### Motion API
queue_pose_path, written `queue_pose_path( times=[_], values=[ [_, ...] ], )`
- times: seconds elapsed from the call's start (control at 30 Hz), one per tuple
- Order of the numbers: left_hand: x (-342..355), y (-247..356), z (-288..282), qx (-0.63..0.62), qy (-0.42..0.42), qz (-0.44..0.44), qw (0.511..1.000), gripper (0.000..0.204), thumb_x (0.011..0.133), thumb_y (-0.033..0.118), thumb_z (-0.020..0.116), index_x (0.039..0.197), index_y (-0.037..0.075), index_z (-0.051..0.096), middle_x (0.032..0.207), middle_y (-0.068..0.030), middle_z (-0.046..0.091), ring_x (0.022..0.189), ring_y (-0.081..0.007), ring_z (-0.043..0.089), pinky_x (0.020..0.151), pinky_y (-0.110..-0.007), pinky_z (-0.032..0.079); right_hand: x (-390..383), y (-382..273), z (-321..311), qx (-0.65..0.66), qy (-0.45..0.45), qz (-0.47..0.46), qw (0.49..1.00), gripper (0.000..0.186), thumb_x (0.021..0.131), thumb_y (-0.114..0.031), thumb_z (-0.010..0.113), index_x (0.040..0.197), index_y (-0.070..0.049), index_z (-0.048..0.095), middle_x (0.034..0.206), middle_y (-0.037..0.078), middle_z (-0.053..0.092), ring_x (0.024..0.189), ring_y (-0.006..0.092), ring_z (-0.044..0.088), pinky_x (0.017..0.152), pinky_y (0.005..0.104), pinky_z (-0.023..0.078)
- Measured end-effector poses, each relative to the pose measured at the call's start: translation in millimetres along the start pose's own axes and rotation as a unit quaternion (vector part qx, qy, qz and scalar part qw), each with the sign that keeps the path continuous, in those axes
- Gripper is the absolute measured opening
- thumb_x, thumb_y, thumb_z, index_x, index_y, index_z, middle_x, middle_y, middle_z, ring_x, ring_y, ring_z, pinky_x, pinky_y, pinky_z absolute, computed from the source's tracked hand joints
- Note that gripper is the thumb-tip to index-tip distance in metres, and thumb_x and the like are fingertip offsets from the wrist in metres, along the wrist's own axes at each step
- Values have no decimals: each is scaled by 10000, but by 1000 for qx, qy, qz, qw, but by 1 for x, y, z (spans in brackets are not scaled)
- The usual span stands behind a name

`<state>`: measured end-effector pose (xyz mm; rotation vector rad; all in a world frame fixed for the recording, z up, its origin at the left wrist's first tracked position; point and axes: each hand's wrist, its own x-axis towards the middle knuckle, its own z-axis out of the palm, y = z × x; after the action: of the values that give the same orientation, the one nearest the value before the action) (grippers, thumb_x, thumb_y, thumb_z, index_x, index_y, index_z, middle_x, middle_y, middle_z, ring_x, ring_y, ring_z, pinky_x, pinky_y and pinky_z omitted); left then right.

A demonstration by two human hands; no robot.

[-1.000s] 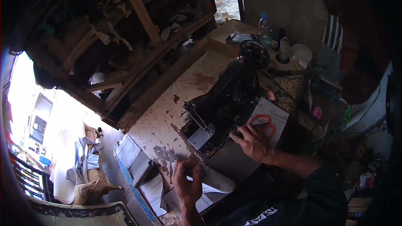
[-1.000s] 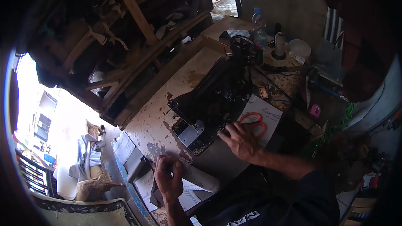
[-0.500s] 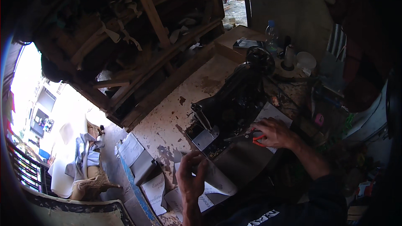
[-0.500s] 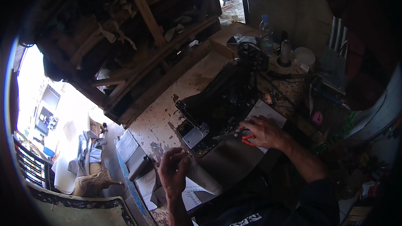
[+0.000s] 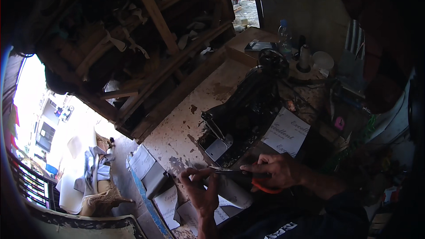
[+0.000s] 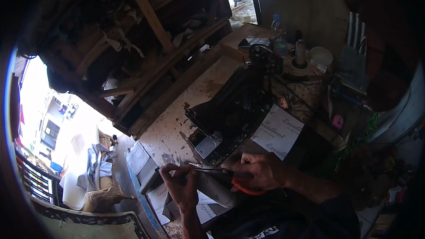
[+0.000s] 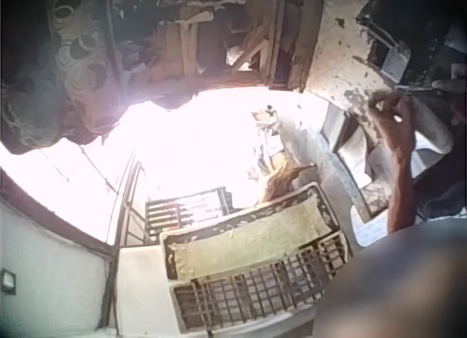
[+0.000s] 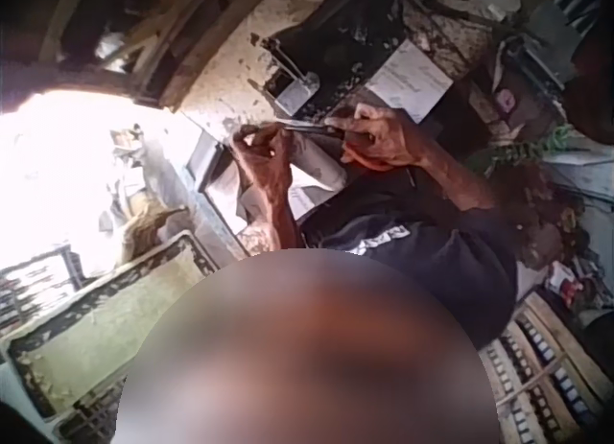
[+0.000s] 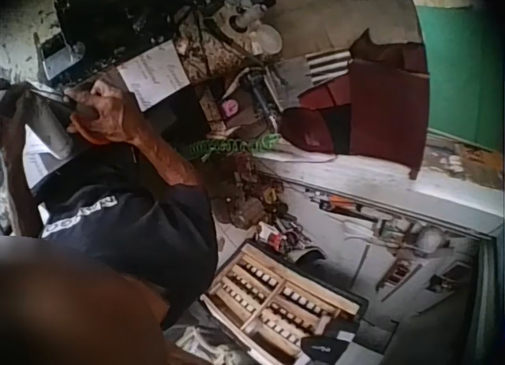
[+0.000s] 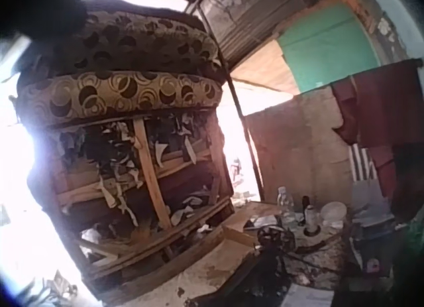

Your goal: The person cuts strips of fabric with shears and aligns them on a work surface next to a sewing machine, handling multiple pieces of fabric and patterned paper one at a time.

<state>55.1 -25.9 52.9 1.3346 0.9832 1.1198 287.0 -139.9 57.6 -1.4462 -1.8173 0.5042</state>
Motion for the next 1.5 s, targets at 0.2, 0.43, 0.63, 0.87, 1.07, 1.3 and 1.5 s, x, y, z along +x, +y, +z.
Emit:
queue_pose_path(
  times=[0.2,0.43,0.63,0.87,1.07,1.3,1.5],
  values=[
    [-2,3,0,-5,10,13,1000,545,872,-26,777,1200,91,357,1014,-140,744,1002,-183,683,954,-328,482,0,12,6,50,-32,3,998,556,895,-418,811,1390,-198,687,906,104,696,782,251,727,686,373,582],
    [4,7,-5,-48,53,116,991,480,895,-36,752,1197,90,400,1013,-157,733,967,-181,700,870,-302,554,-1,72,-2,-261,124,191,938,556,923,-377,782,1379,-92,641,940,140,697,867,331,733,775,447,595],
    [3,31,5,-77,58,154,983,439,932,-21,739,1192,70,398,1016,-154,736,963,-182,697,888,-309,544,48,-23,7,46,119,-8,992,542,967,-388,731,1353,-30,603,1317,255,644,1240,411,635,1018,476,505],
    [11,44,3,-118,129,215,961,388,948,-32,689,1169,86,393,977,-145,721,927,-167,688,892,-324,545,64,-38,14,157,29,-1,987,321,1012,-325,694,1173,-52,749,913,183,767,860,268,788,728,354,585],
    [16,31,-23,-240,180,204,932,323,997,1,668,1181,111,426,992,-43,658,932,-141,642,898,-351,542,73,-32,17,292,109,97,945,242,926,-234,819,1068,-40,796,912,93,800,830,96,739,739,287,582],
    [12,30,-33,154,287,195,925,330,1013,106,662,1295,61,498,1163,-127,686,1091,-206,626,961,-391,532,77,-53,15,260,115,74,956,244,926,-240,818,1061,-38,801,900,90,799,795,97,735,730,287,581],
    [-7,85,-6,408,-41,300,861,346,807,153,810,1135,54,766,1146,-118,748,1270,-305,615,1148,-493,401,76,-50,25,237,70,33,969,245,949,-256,789,1050,-33,788,854,134,777,790,123,754,699,305,572]
  ],
)
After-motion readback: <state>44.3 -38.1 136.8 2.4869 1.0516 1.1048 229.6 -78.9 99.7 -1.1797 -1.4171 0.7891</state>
